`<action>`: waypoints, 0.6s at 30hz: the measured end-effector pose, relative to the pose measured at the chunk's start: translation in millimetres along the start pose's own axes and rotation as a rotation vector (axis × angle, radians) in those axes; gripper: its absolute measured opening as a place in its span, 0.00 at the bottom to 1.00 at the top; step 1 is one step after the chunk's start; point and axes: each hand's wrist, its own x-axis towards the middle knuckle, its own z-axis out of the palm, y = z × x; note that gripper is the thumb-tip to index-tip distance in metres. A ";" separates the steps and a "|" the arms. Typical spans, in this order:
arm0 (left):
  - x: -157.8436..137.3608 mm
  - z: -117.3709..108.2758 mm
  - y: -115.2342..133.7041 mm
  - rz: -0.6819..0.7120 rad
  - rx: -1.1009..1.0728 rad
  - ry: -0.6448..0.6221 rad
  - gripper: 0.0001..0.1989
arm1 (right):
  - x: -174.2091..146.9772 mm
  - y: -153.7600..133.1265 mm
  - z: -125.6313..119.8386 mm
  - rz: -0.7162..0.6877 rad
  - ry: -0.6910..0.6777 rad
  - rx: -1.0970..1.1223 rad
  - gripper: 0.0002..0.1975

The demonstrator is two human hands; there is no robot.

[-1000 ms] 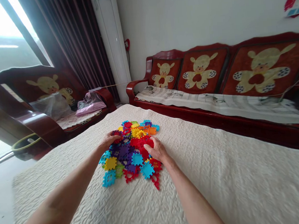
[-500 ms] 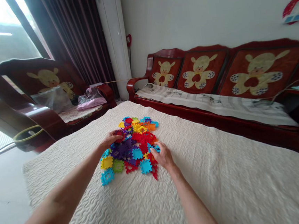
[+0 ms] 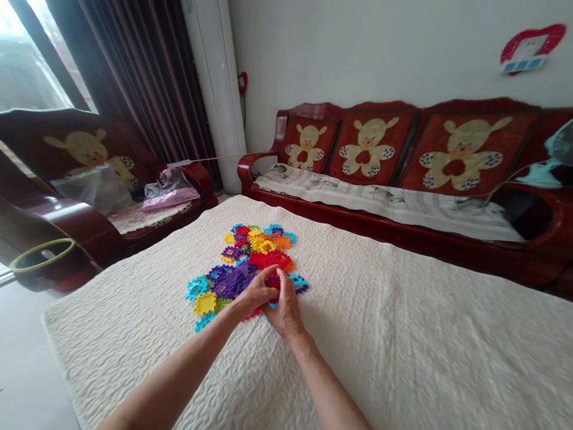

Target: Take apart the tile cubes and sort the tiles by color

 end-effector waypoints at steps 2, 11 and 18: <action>-6.3 -0.9 2.9 -0.033 0.005 -0.034 0.45 | 0.3 -1.5 3.6 0.012 0.004 -0.013 0.34; 41.5 -70.4 24.5 0.117 0.314 0.220 0.26 | 39.4 18.3 -38.4 0.141 -0.047 -0.195 0.27; 128.0 -154.8 26.5 0.029 0.438 0.567 0.21 | 34.1 66.7 -70.1 0.226 -0.210 -0.204 0.29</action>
